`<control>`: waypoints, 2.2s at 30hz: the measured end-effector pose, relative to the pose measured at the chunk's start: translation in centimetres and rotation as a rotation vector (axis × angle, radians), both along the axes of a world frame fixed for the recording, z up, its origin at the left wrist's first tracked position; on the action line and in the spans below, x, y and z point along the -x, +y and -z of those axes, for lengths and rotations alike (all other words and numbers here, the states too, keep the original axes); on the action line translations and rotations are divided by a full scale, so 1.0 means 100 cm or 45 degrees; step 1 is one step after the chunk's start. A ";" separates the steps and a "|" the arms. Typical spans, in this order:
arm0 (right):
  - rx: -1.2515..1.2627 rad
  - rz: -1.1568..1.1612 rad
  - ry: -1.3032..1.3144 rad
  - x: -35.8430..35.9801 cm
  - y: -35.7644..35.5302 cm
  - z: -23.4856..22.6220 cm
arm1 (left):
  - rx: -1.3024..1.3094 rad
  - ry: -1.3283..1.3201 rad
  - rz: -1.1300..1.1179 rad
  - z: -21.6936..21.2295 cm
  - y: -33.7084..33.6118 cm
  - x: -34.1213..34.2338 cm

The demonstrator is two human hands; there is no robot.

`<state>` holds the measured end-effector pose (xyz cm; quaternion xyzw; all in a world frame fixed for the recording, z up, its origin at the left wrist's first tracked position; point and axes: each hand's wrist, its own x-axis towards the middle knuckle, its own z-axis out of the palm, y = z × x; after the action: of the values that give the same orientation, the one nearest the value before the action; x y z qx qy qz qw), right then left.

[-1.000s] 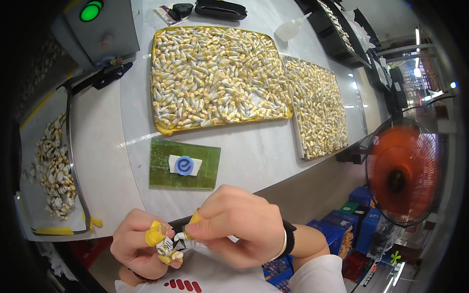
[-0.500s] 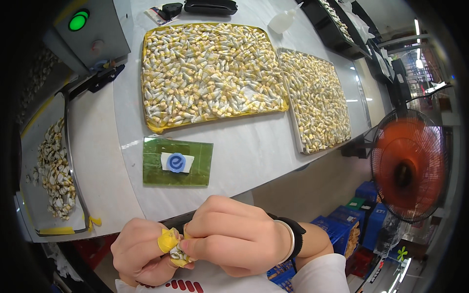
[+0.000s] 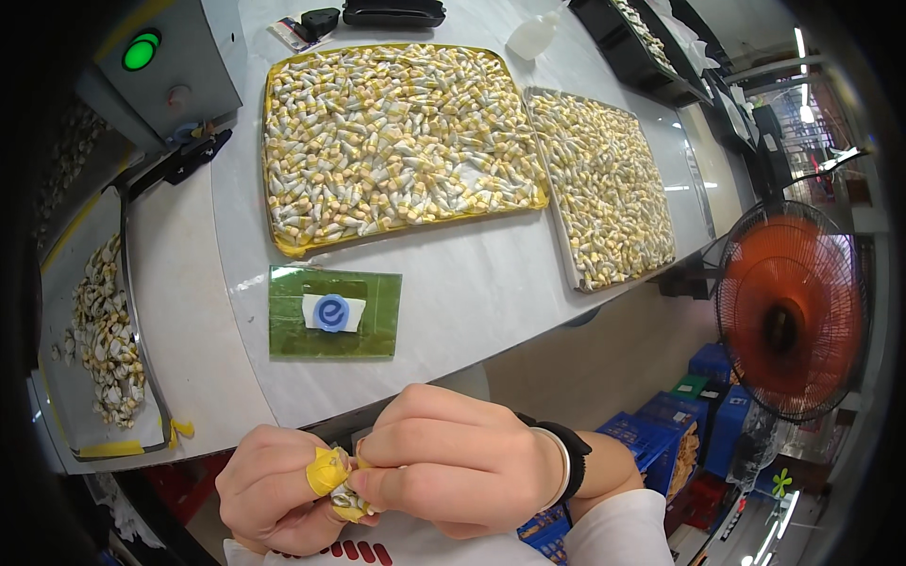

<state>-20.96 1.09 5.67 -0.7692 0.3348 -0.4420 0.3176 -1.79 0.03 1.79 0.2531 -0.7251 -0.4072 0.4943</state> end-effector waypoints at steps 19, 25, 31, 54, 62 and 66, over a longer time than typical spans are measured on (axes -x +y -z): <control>-0.340 0.091 -0.011 0.013 0.002 -0.002 | -1.137 0.577 0.351 -0.003 0.005 0.006; -0.626 -0.079 -0.103 0.007 -0.005 -0.003 | -1.078 0.657 0.418 0.011 0.009 0.005; -0.388 -0.043 -0.156 0.006 0.002 0.006 | -0.704 0.519 0.509 0.016 -0.001 0.003; -0.350 0.082 -0.040 0.011 0.005 0.010 | -0.292 -0.650 -0.621 -0.058 -0.044 -0.112; -0.420 0.156 0.130 0.020 0.003 0.004 | -0.022 -1.189 -0.796 -0.046 -0.192 -0.232; -0.356 0.157 0.179 0.028 0.007 -0.006 | 0.216 -1.840 -0.962 -0.023 -0.280 -0.229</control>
<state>-23.72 1.83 6.25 -0.7245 0.4609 -0.3548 0.3698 21.10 -28.01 4.09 0.6420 -0.7588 0.1068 0.0264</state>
